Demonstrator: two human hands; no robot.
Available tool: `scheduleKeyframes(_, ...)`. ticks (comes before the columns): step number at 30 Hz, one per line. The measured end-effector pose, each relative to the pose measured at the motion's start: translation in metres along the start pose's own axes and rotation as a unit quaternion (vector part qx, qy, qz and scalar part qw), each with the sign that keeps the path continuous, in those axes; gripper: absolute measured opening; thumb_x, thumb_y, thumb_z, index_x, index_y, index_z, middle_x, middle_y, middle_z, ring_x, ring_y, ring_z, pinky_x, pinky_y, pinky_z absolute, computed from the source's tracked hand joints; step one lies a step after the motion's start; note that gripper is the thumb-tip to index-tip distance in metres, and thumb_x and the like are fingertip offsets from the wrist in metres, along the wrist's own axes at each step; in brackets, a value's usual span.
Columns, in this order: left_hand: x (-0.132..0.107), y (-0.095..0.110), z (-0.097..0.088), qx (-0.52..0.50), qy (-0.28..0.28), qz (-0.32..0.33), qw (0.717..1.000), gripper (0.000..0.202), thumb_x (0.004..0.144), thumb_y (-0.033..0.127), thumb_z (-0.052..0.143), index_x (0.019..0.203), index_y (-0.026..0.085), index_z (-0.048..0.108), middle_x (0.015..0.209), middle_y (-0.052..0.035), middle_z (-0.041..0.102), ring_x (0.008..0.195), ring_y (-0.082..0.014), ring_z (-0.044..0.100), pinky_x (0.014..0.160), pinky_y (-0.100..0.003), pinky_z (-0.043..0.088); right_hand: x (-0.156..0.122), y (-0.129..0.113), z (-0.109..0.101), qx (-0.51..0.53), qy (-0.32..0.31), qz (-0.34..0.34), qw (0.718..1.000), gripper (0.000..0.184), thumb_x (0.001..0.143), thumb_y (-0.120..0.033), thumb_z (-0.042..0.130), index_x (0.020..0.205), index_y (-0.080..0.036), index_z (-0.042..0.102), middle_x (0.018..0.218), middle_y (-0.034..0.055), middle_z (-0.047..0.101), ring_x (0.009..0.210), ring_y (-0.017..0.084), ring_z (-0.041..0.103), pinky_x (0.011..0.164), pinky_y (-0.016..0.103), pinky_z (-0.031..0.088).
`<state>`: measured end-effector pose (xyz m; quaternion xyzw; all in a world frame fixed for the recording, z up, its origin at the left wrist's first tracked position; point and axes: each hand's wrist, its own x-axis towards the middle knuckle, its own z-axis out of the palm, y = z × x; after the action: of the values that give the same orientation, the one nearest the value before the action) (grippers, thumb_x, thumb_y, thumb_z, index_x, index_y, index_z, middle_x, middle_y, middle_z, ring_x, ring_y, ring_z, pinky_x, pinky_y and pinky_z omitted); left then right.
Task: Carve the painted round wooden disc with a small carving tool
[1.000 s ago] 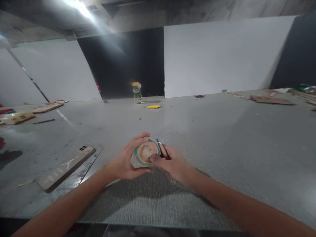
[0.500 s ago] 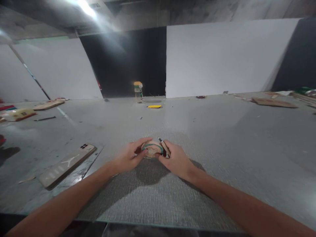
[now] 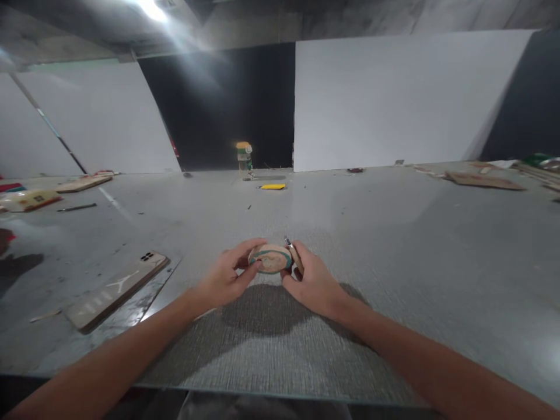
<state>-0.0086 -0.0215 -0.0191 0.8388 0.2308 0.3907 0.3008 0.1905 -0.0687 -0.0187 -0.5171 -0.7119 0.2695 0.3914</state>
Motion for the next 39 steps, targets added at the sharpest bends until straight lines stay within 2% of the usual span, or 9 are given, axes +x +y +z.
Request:
scheduleKeyframes(5,0.000,0.004,-0.001,-0.022,0.025,-0.028,0.999,0.041,0.089,0.025,0.050,0.130,0.020,0.046,0.103,-0.0075,0.067,0.085,-0.0130,0.066,0.073,-0.022,0.054,-0.004,-0.004,-0.001,0.027,0.003,0.016,1.000,0.021,0.084,-0.027,0.055,0.102,-0.022,0.046,0.073,-0.0036,0.046,0.057,0.012,0.043,0.051,0.024,0.037)
scheduleKeyframes(10,0.001,0.010,-0.003,-0.028,-0.008,-0.037,0.999,0.048,0.083,0.019,0.054,0.131,0.020,0.044,0.097,-0.0052,0.067,0.074,-0.0107,0.063,0.063,-0.019,0.052,-0.003,-0.003,0.001,0.051,-0.006,0.021,0.998,0.018,0.087,-0.030,0.054,0.102,-0.022,0.049,0.076,-0.0010,0.050,0.061,0.014,0.045,0.053,0.025,0.038)
scheduleKeyframes(14,0.001,0.011,-0.004,-0.021,-0.048,-0.052,0.997,0.059,0.078,0.021,0.062,0.134,0.022,0.041,0.111,-0.0077,0.063,0.087,-0.0156,0.061,0.075,-0.026,0.051,-0.005,-0.005,0.001,0.067,-0.017,0.014,0.997,0.016,0.088,-0.028,0.052,0.103,-0.022,0.050,0.089,0.0031,0.055,0.073,0.017,0.052,0.059,0.027,0.042)
scheduleKeyframes(18,0.002,0.013,-0.004,-0.108,-0.093,-0.091,0.986,0.057,0.080,0.028,0.063,0.133,0.022,0.043,0.116,-0.0095,0.061,0.095,-0.0190,0.060,0.081,-0.031,0.050,-0.007,-0.011,0.000,0.087,-0.041,0.011,0.995,0.015,0.092,-0.033,0.049,0.103,-0.022,0.050,0.086,0.0019,0.053,0.072,0.016,0.050,0.060,0.027,0.042)
scheduleKeyframes(23,0.004,0.017,-0.004,-0.201,-0.096,-0.101,0.970,0.046,0.082,0.031,0.062,0.125,0.020,0.052,0.119,-0.0103,0.061,0.101,-0.0204,0.059,0.085,-0.033,0.048,-0.008,-0.017,-0.001,0.100,-0.045,0.026,0.994,0.019,0.093,-0.040,0.048,0.100,-0.022,0.048,0.080,-0.0002,0.049,0.066,0.015,0.046,0.056,0.026,0.039)
scheduleKeyframes(26,0.005,0.020,-0.006,-0.196,-0.102,-0.101,0.970,0.045,0.083,0.031,0.062,0.125,0.021,0.054,0.119,-0.0102,0.061,0.103,-0.0213,0.059,0.087,-0.034,0.048,-0.007,-0.019,-0.002,0.093,-0.043,0.019,0.995,0.017,0.092,-0.039,0.049,0.093,-0.022,0.048,0.075,-0.0016,0.045,0.062,0.014,0.042,0.055,0.026,0.038)
scheduleKeyframes(32,0.006,0.026,-0.006,-0.199,-0.100,-0.096,0.970,0.045,0.082,0.025,0.062,0.126,0.021,0.053,0.123,-0.0104,0.060,0.107,-0.0223,0.058,0.091,-0.036,0.046,-0.008,-0.022,-0.004,0.099,-0.045,0.016,0.994,0.012,0.091,-0.032,0.049,0.096,-0.022,0.049,0.079,0.0002,0.049,0.067,0.015,0.046,0.057,0.026,0.040)
scheduleKeyframes(39,0.004,0.022,-0.005,-0.198,-0.097,-0.084,0.972,0.045,0.082,0.022,0.061,0.127,0.021,0.052,0.124,-0.0095,0.059,0.109,-0.0216,0.057,0.094,-0.036,0.045,-0.009,-0.022,-0.002,0.110,-0.040,0.021,0.993,0.007,0.089,-0.026,0.051,0.093,-0.022,0.047,0.079,-0.0011,0.048,0.067,0.014,0.046,0.058,0.026,0.040)
